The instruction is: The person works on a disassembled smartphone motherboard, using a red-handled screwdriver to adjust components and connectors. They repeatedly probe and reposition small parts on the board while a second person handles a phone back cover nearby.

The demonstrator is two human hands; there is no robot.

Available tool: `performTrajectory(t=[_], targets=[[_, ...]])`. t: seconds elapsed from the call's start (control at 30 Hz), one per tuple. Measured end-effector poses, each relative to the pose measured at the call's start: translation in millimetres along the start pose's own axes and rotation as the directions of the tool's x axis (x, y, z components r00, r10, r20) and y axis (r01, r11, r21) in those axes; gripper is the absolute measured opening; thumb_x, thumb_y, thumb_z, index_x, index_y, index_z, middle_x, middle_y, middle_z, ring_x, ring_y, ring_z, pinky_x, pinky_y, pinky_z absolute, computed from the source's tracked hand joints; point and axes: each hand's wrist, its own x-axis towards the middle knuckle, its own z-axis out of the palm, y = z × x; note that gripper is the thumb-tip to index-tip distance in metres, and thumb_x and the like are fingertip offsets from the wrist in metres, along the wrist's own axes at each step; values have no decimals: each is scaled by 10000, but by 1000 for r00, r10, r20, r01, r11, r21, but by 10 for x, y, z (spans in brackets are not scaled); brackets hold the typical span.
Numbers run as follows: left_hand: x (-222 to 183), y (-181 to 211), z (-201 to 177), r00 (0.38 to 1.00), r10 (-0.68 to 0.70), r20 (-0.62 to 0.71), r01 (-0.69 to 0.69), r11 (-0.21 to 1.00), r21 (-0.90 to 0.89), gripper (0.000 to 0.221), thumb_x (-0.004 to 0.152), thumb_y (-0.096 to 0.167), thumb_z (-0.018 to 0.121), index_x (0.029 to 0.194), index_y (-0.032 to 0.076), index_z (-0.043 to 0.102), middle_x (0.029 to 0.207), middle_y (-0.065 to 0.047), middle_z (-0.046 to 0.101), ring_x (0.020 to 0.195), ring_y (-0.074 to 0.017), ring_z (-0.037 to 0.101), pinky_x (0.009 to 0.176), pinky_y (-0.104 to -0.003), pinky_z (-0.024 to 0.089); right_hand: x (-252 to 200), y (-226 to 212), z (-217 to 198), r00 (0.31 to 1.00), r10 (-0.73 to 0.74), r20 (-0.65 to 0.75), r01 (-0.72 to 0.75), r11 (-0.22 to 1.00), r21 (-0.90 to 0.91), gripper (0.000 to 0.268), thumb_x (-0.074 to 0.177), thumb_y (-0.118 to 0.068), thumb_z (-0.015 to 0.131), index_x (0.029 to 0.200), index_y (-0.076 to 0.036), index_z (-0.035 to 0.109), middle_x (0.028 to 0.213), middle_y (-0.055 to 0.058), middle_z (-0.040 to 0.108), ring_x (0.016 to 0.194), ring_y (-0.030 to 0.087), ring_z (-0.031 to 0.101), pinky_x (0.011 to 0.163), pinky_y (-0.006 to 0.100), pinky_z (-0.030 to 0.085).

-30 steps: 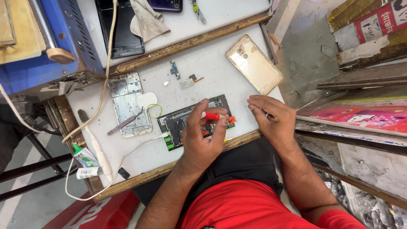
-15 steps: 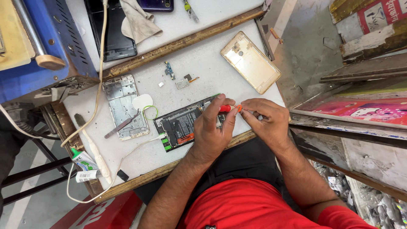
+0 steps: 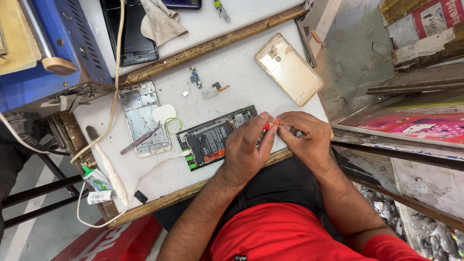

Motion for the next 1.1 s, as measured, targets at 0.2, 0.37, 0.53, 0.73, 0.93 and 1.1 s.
performTrajectory(t=[0.2, 0.37, 0.53, 0.73, 0.93, 1.1], targets=[[-15, 17, -5, 1000, 4, -13, -4, 999, 41, 661, 969, -24, 768, 1463, 95, 346, 1067, -167, 705, 984, -283, 768, 832, -355, 672, 41, -73, -1, 1000, -8, -3, 7, 1000, -29, 111, 869, -47, 821, 966, -31, 769, 1000, 90, 786, 686, 93, 702, 567, 216, 556], [-13, 20, -3, 999, -17, -28, 17, 1000, -20, 645, 991, -16, 754, 1468, 82, 332, 1063, -150, 707, 991, -268, 768, 849, -354, 675, 9, -70, 2, 1000, -15, -22, 15, 1000, -26, 117, 852, -30, 812, 955, -17, 759, 1003, 94, 783, 689, 98, 700, 581, 225, 553], [-15, 24, -1, 1000, -5, -19, 5, 1000, 2, 636, 984, -17, 754, 1456, 69, 337, 1054, -161, 705, 976, -273, 765, 825, -355, 667, -49, 21, 22, 999, -18, -33, 18, 1000, -7, 117, 843, -22, 803, 949, -16, 755, 997, 90, 783, 683, 95, 694, 575, 223, 550], [-22, 17, -2, 999, 3, -51, -3, 1000, -3, 629, 984, -16, 753, 1451, 64, 340, 1048, -157, 706, 972, -273, 768, 827, -357, 672, -116, 143, 42, 1000, -8, -26, 8, 1000, -9, 118, 835, -30, 808, 942, -18, 760, 1000, 90, 787, 652, 93, 675, 563, 224, 539], [-30, 15, 29, 999, 25, -42, -24, 999, 23, 627, 979, -5, 758, 1443, 55, 341, 1017, -147, 698, 946, -260, 765, 796, -338, 667, -137, 211, 50, 1000, 5, -18, -6, 999, -32, 107, 840, -55, 816, 935, -38, 769, 988, 79, 788, 645, 79, 678, 546, 211, 543], [-18, 18, -6, 999, 31, -44, -28, 998, 58, 639, 976, 13, 781, 1437, 61, 340, 994, -130, 684, 903, -247, 756, 743, -322, 649, -152, 223, 54, 999, -37, -34, 37, 999, 0, 121, 844, -48, 806, 958, -37, 765, 1000, 80, 787, 679, 75, 684, 565, 210, 540]])
